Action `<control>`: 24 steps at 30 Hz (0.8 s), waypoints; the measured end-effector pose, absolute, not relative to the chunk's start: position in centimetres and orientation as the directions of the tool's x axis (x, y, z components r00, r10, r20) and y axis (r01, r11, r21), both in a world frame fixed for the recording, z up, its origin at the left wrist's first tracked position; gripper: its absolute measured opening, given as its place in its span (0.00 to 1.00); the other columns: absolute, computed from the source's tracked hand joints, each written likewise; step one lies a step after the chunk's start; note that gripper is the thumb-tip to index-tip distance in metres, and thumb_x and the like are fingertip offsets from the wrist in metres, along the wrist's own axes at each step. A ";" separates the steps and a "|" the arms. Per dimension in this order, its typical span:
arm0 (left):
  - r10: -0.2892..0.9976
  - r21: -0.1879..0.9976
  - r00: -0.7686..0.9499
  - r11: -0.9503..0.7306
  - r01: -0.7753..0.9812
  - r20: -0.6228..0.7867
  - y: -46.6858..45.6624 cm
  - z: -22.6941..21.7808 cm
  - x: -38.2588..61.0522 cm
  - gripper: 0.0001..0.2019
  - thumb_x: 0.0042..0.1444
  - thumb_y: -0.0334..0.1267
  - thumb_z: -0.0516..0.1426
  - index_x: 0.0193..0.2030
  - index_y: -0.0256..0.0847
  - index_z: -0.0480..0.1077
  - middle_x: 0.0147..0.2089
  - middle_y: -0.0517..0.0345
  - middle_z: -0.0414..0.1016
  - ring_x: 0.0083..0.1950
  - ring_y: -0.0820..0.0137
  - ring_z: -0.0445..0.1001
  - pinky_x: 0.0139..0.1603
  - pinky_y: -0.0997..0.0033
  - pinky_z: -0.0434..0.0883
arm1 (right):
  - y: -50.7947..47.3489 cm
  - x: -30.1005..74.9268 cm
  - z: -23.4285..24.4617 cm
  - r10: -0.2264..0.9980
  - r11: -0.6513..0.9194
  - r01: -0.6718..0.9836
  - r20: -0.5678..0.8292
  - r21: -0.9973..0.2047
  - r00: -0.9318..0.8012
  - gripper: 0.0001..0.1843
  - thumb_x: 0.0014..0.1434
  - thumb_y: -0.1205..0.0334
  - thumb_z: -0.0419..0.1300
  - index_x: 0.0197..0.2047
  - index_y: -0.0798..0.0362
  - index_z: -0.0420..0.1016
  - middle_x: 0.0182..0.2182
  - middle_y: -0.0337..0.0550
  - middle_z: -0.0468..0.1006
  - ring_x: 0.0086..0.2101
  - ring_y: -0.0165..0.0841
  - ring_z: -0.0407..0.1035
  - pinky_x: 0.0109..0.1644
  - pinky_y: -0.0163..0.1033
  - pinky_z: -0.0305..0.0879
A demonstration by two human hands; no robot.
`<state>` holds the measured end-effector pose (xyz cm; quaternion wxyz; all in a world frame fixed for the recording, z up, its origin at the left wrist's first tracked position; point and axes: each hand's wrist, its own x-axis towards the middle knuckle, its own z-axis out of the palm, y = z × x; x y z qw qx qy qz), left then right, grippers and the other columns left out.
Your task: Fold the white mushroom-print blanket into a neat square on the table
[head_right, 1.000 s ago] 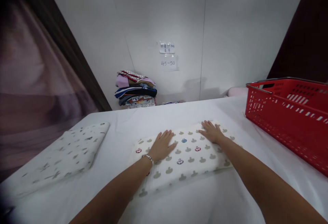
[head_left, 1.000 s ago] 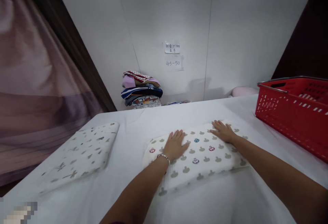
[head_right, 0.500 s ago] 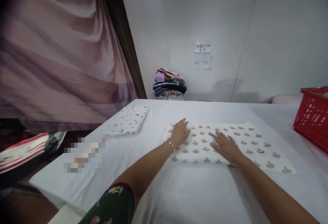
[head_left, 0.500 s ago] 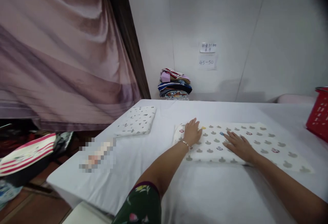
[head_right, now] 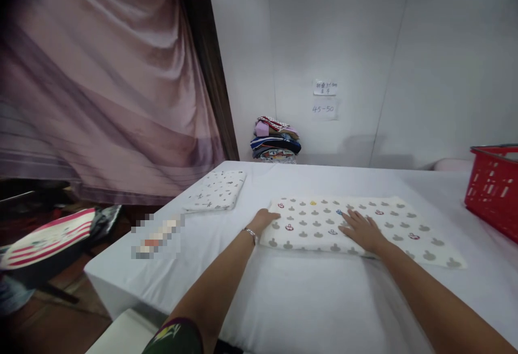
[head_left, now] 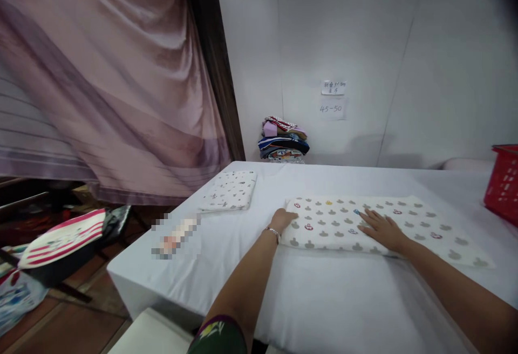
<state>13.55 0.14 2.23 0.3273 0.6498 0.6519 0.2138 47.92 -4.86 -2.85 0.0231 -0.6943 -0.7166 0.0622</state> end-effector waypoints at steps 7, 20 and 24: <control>0.975 0.817 -0.086 0.220 0.533 -0.206 -0.4 3.2 8.6 0.28 0.47 0.45 0.61 0.53 0.29 0.65 0.53 0.40 0.70 0.51 0.59 0.71 0.40 0.73 0.69 | -9.5 42.3 -1.8 0.992 0.031 0.986 -0.115 -0.166 -0.051 0.38 0.59 0.37 0.37 0.66 0.49 0.49 0.66 0.43 0.40 0.64 0.42 0.33 0.64 0.55 0.34; 0.852 0.892 0.267 0.413 0.185 -0.450 -1.9 4.9 5.8 0.18 0.48 0.48 0.59 0.39 0.34 0.71 0.40 0.47 0.78 0.43 0.60 0.76 0.44 0.65 0.72 | -7.9 34.9 -1.3 0.985 0.174 0.907 0.060 -0.383 -0.164 0.34 0.60 0.47 0.45 0.63 0.59 0.56 0.65 0.53 0.47 0.64 0.42 0.36 0.64 0.53 0.29; 0.811 0.925 0.476 0.379 0.012 -0.339 -1.6 8.8 9.2 0.15 0.47 0.45 0.60 0.37 0.35 0.72 0.34 0.49 0.78 0.38 0.61 0.76 0.42 0.64 0.72 | -7.4 35.4 -1.9 0.994 0.105 0.602 0.076 -0.791 -0.073 0.35 0.51 0.45 0.57 0.58 0.55 0.65 0.63 0.52 0.52 0.64 0.42 0.37 0.64 0.51 0.25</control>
